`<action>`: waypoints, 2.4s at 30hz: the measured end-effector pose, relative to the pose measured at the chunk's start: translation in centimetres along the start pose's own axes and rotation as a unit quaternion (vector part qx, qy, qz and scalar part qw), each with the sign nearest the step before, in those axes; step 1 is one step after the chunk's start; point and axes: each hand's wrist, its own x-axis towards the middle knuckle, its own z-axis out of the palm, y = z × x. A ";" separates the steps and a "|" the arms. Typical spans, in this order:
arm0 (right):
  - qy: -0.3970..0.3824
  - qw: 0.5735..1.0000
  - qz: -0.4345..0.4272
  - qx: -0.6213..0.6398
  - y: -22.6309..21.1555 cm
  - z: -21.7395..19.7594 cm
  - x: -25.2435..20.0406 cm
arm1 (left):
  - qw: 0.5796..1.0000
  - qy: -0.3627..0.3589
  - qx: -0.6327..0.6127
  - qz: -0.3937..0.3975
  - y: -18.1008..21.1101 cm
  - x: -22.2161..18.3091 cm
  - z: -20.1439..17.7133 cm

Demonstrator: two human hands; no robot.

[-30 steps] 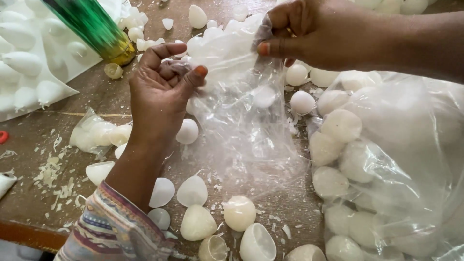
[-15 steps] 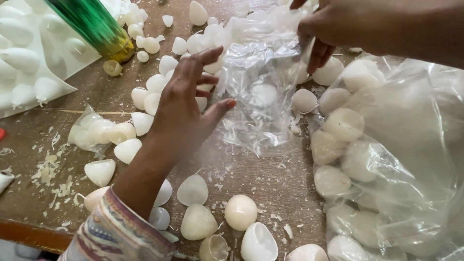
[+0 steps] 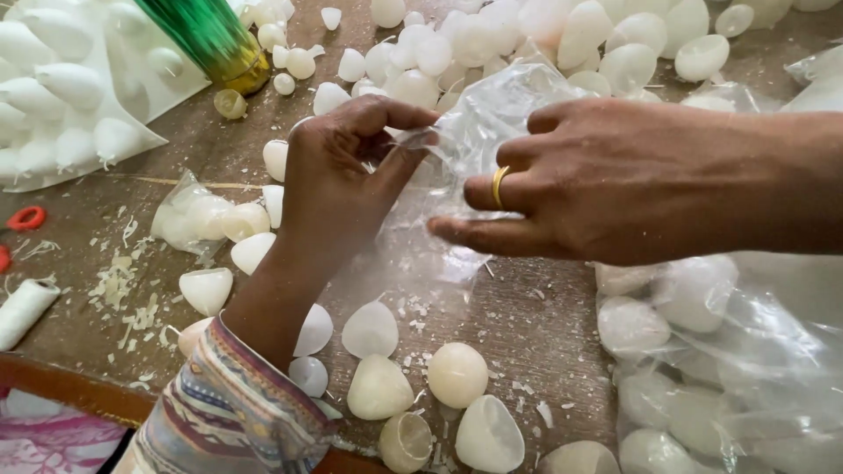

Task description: Packing small cone-shaped wax or plastic objects into plastic bags at a production table.

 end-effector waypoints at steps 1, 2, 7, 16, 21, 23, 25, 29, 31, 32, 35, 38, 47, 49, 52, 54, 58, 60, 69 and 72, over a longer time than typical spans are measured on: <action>-0.037 0.999 0.008 0.002 0.1 0.6 -0.3 | 1.000 -0.002 -0.004 -0.015 -0.2 0.1 -0.2; -0.035 0.999 0.006 0.001 0.1 0.5 -0.3 | 1.000 0.000 -0.002 -0.016 -0.1 0.3 -1.0; -0.092 0.990 0.007 0.104 0.0 -0.3 0.1 | 0.976 -0.200 0.040 -0.074 2.0 0.6 -5.5; -0.049 0.990 0.050 0.122 0.5 -1.2 0.0 | 0.862 -0.244 0.341 -0.284 3.3 -0.1 -4.1; 0.107 0.988 -0.007 0.110 0.5 0.3 -0.3 | 0.877 -0.180 0.352 -0.273 2.3 -0.2 -5.5; 0.119 0.985 -0.019 0.121 0.4 0.3 -0.3 | 0.901 -0.150 0.343 -0.217 3.0 -0.7 -7.4; 0.148 0.975 -0.025 0.161 0.2 0.3 -0.2 | 0.959 -0.035 0.272 -0.079 6.3 -1.3 -9.6; 0.151 0.948 0.012 0.281 -0.5 -0.6 -0.5 | 0.973 0.060 0.220 -0.040 13.8 -4.2 -6.6; 0.131 0.897 0.045 0.420 -0.8 -1.6 -0.5 | 0.988 -0.022 0.152 0.015 14.9 -5.1 -4.9; 0.132 0.896 0.041 0.421 -0.9 -1.7 -0.4 | 0.988 -0.020 0.154 0.012 15.0 -4.8 -4.4; 0.159 0.881 0.040 0.443 -1.0 -2.3 -0.5 | 0.965 -0.034 0.254 0.052 14.8 -3.8 -3.1; 0.080 0.879 0.111 0.456 -0.9 -3.1 -0.4 | 0.931 -0.033 0.357 0.065 13.6 -3.7 -3.0; 0.015 0.823 0.213 0.526 -0.3 -2.5 -0.7 | 0.947 -0.128 0.292 0.030 12.0 -4.1 -1.7; 0.112 0.830 0.159 0.523 -0.1 -1.6 -0.9 | 0.965 -0.115 0.232 0.041 11.1 -4.7 -2.2; 0.074 0.827 0.258 0.494 -0.1 -4.2 -0.1 | 0.965 -0.151 0.201 0.073 10.9 -5.8 -3.5; 0.044 0.821 0.310 0.477 -0.2 -5.4 0.1 | 0.944 -0.142 0.290 0.074 9.6 -6.2 -3.2; 0.082 0.850 0.290 0.431 -0.2 -3.8 -0.1 | 0.870 -0.063 0.480 0.093 9.7 -6.3 -4.0; 0.143 0.876 0.229 0.400 -0.4 -2.9 -0.4 | 0.880 -0.024 0.464 0.096 12.5 -5.9 -4.0; 0.330 0.911 0.045 0.243 -0.8 -3.1 -0.2 | 0.888 0.014 0.446 0.109 10.6 -5.4 -4.9; 0.271 0.934 0.062 0.225 -1.0 -2.2 -0.1 | 0.884 -0.015 0.458 0.092 8.2 -6.4 -4.4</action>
